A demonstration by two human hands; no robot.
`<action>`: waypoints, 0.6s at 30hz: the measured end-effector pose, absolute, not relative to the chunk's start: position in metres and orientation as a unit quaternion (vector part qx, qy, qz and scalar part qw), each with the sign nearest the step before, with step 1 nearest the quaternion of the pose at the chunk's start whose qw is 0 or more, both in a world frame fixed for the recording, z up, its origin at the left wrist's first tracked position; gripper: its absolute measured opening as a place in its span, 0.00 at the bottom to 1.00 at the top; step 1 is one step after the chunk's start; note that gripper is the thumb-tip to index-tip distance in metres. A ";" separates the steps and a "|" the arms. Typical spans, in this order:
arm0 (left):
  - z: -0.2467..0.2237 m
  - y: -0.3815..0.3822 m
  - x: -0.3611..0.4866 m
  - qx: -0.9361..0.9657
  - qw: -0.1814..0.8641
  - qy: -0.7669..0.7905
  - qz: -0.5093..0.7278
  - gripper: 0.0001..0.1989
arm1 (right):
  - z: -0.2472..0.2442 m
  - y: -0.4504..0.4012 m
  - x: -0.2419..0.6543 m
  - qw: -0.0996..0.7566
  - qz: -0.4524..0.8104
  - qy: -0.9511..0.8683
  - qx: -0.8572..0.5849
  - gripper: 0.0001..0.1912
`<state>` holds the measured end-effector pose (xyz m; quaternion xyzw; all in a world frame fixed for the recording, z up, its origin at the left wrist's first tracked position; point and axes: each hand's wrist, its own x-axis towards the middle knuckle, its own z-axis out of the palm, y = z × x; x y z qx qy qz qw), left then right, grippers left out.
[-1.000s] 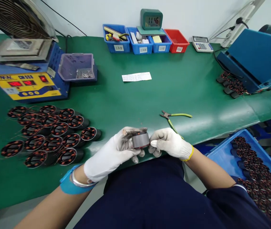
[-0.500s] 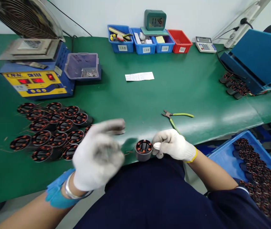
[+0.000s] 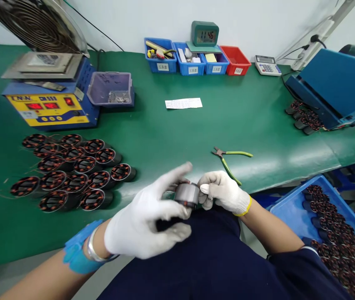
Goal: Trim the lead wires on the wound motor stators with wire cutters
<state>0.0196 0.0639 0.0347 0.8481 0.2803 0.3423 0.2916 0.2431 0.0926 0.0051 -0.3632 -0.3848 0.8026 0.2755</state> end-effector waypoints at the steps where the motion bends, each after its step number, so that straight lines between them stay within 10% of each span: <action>1: 0.034 0.063 0.019 0.878 0.217 0.247 0.347 0.07 | 0.006 0.092 0.243 0.270 0.805 -0.386 -0.360 0.20; 3: 0.033 0.062 0.021 0.868 0.161 0.264 0.389 0.13 | 0.007 0.091 0.243 0.255 0.798 -0.408 -0.362 0.20; 9: 0.029 0.073 0.033 0.734 0.439 0.450 0.256 0.22 | 0.007 0.091 0.245 0.251 0.728 -0.491 -0.407 0.15; 14: 0.009 0.078 0.030 0.874 0.055 0.344 0.340 0.14 | -0.007 0.089 0.236 0.290 0.816 -0.360 -0.348 0.22; 18: 0.008 0.074 0.033 0.845 0.096 0.403 0.338 0.16 | -0.009 0.091 0.236 0.284 0.783 -0.409 -0.373 0.20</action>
